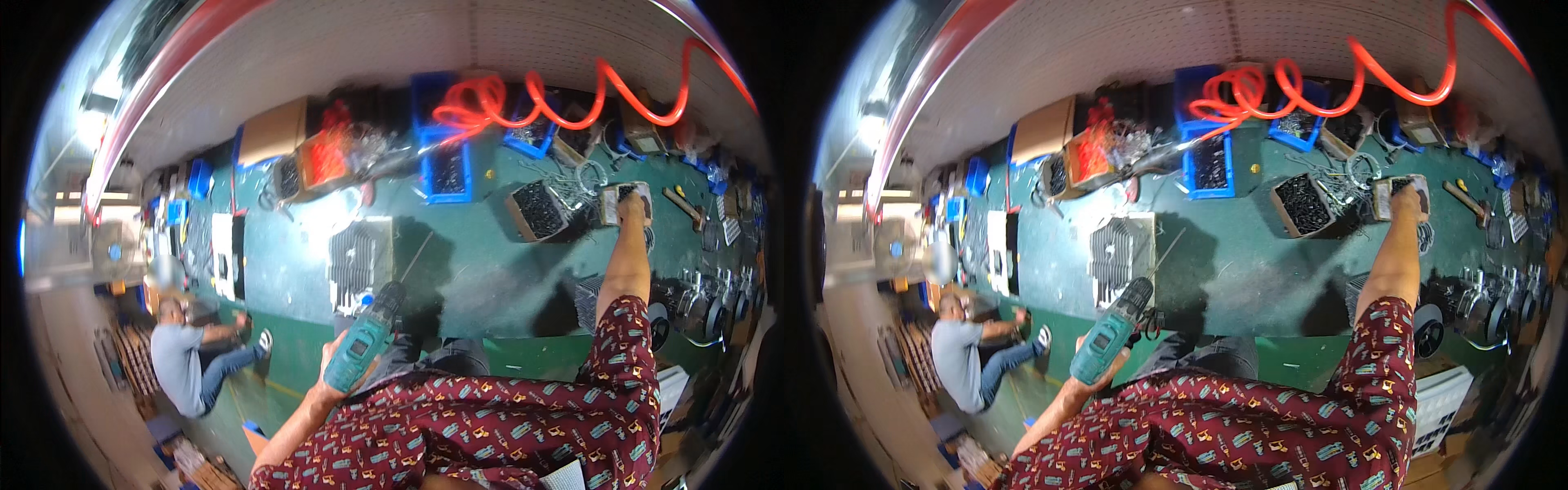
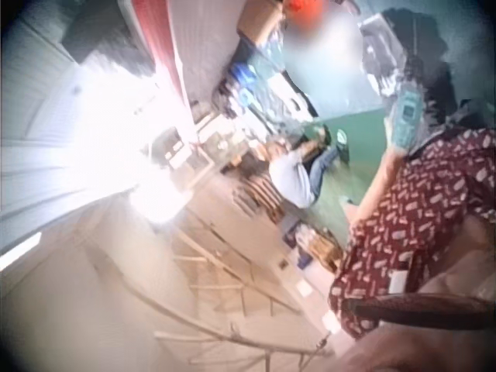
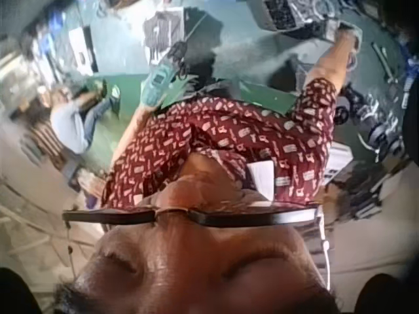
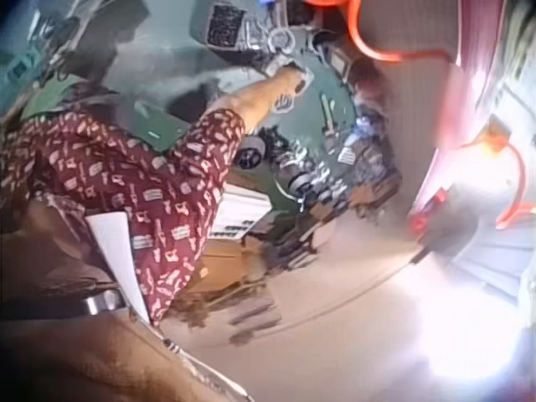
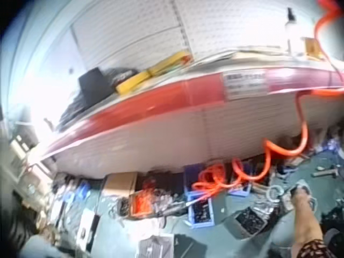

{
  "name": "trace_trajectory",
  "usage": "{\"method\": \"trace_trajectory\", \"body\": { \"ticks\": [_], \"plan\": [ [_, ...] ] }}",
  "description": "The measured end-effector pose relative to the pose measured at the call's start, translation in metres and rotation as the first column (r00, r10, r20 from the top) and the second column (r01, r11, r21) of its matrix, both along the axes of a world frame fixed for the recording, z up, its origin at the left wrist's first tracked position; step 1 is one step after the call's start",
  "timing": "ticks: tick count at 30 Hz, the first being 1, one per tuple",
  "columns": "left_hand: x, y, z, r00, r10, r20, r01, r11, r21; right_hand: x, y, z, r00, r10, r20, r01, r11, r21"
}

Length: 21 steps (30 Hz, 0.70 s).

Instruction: The person assembles a small electronic device on a workbench. They use a power drill to fasten screws into a metal casing, attach a black plastic component, and connect wires. The person handles various small parts and tools throughout the process.

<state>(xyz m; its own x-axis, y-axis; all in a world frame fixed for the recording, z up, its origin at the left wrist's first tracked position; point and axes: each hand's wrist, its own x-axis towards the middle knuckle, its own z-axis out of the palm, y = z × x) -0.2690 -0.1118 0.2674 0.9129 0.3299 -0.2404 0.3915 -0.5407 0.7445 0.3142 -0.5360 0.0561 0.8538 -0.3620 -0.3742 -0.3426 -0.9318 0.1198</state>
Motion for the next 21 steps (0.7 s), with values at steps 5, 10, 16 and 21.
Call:
{"method": "trace_trajectory", "body": {
  "ticks": [5, 10, 16, 21],
  "plan": [
    [-0.023, -0.009, 0.000, 0.986, 0.160, -0.033, -0.162, 0.986, -0.050, 0.000, 0.036, 0.021, 1.000, -0.017, -0.005, 0.017, 1.000, 0.017],
    [-0.030, 0.000, -0.002, 0.981, 0.193, 0.025, -0.189, 0.975, -0.115, 0.027, -0.011, -0.024, 0.999, 0.047, -0.027, -0.049, 0.997, -0.061],
    [-0.052, -0.004, -0.004, 0.977, 0.210, -0.046, -0.211, 0.978, -0.011, 0.005, 0.021, 0.009, 0.996, -0.017, 0.083, 0.017, 1.000, 0.009],
    [-0.058, -0.002, 0.009, 0.983, 0.183, -0.002, -0.183, 0.983, -0.025, -0.009, 0.029, 0.024, 0.873, -0.157, 0.462, 0.097, 0.984, 0.150]
  ]
}}
